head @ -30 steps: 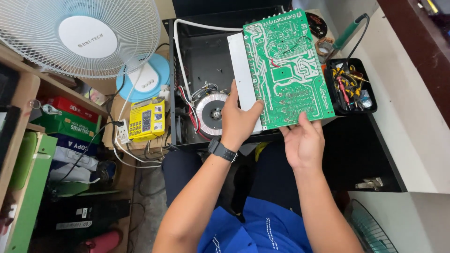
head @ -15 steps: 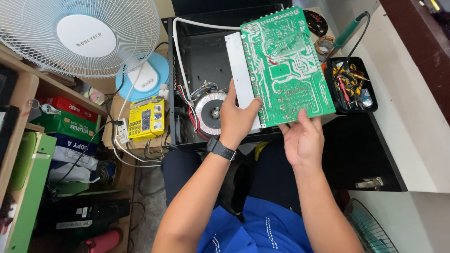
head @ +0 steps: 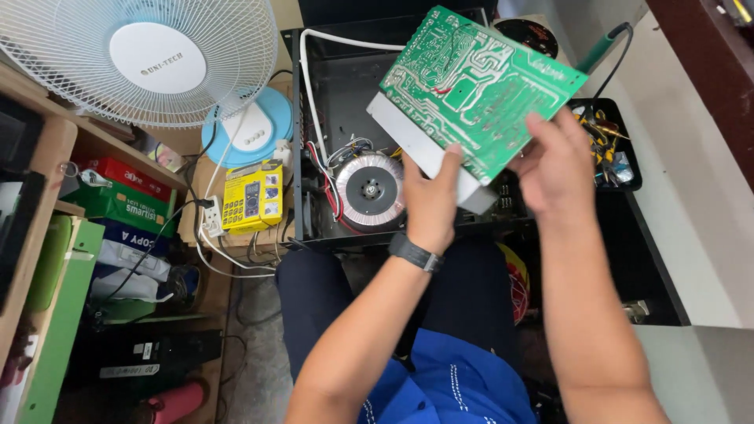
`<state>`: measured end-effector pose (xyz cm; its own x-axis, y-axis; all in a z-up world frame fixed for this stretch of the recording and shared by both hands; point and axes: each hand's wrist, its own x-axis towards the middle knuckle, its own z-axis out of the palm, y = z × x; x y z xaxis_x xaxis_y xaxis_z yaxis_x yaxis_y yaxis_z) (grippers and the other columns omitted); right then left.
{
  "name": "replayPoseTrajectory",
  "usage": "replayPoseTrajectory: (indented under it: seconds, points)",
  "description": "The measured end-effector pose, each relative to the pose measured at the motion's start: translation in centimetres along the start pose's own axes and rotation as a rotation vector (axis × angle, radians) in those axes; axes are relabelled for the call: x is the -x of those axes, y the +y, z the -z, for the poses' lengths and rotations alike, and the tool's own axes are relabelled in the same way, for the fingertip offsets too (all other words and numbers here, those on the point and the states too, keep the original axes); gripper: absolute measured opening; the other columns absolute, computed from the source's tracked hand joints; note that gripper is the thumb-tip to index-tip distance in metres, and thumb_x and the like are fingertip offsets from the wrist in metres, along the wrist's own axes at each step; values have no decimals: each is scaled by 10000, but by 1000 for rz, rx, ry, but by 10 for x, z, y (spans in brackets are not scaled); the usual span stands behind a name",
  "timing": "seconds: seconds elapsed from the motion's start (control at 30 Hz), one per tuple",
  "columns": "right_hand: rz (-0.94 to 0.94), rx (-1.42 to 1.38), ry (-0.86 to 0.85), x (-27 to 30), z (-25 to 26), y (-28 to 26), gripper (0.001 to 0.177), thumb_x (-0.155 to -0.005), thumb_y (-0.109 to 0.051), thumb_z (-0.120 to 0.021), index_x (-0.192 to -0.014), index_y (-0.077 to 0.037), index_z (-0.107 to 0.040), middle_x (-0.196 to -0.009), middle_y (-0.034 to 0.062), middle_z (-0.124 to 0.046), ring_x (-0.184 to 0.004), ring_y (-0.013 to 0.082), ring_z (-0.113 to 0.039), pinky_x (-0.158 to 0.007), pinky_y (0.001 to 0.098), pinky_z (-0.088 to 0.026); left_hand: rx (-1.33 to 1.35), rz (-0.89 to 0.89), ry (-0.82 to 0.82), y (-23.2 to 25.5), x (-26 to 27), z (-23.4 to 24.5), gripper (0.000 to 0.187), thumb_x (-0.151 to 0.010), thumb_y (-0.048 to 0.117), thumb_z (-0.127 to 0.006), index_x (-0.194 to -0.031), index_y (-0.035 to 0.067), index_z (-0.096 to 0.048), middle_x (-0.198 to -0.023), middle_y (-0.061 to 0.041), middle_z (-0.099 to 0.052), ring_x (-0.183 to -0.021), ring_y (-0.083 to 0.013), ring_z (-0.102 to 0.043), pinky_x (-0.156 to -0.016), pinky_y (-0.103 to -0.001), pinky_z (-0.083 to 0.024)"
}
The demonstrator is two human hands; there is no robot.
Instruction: The person removes the back cover of a black electronic device and lifts out a green circuit board. They hold the board with both hands, rotate it to view different sides, and manipulate the attached wires and components.
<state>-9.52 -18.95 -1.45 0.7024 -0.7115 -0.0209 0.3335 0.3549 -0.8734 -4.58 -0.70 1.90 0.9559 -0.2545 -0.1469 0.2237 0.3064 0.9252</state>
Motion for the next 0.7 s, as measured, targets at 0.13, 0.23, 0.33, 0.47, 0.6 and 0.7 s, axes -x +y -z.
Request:
replayPoseTrajectory:
  seconds: [0.13, 0.23, 0.33, 0.47, 0.6, 0.7]
  points:
    - [-18, 27, -6, -9, -1, -38, 330, -1125, -153, -743, -1432, -274, -764, -1244, 118, -876, -1031, 333, -917, -889, 673, -788, 49, 32, -15, 19, 34, -12, 1047, -1001, 315, -844, -1845, 24, -296, -1716, -323, -516, -1568, -308, -506, -1215, -561, -500]
    - [-100, 72, -18, -12, -3, -64, 319, -1000, -140, -685, -1312, -121, -752, -1296, 75, -854, -1132, 317, -839, -910, 466, -675, 185, -2, -82, 15, 51, -15, 935, -993, 280, -746, -1815, 127, -327, -1714, -98, -611, -1493, -210, -614, -1312, -375, -437]
    - [-124, 71, -184, -28, 15, -70, 380, -977, -155, -715, -1346, -90, -779, -1318, 80, -857, -1134, 279, -837, -969, 420, -684, 319, 175, -166, 11, 63, -15, 956, -1013, 246, -727, -1836, 325, -247, -1568, -30, -680, -1289, -201, -705, -1011, -445, -635]
    - [-94, 122, -160, -41, 27, -76, 424, -945, -155, -739, -1359, -85, -800, -1293, 64, -872, -1097, 249, -848, -933, 374, -689, 298, 179, -357, 2, 71, -8, 935, -1023, 325, -712, -1801, 287, -196, -1667, -62, -594, -1445, -255, -654, -1052, -538, -659]
    - [-53, 123, -195, -47, 32, -83, 514, -891, -169, -754, -1392, -65, -805, -1380, 93, -857, -1244, 289, -829, -1091, 429, -657, 300, 189, -469, -14, 75, -6, 922, -1067, 267, -707, -1823, 268, -179, -1696, -82, -566, -1487, -256, -644, -933, -451, -704]
    - [-25, 141, -226, -51, 38, -84, 533, -912, -191, -763, -1432, -81, -797, -1409, 77, -848, -1275, 278, -816, -1126, 413, -638, 273, 225, -524, -14, 77, -3, 1097, -1028, 278, -721, -1873, 274, -21, -1659, -188, -569, -1401, -261, -658, -865, -413, -712]
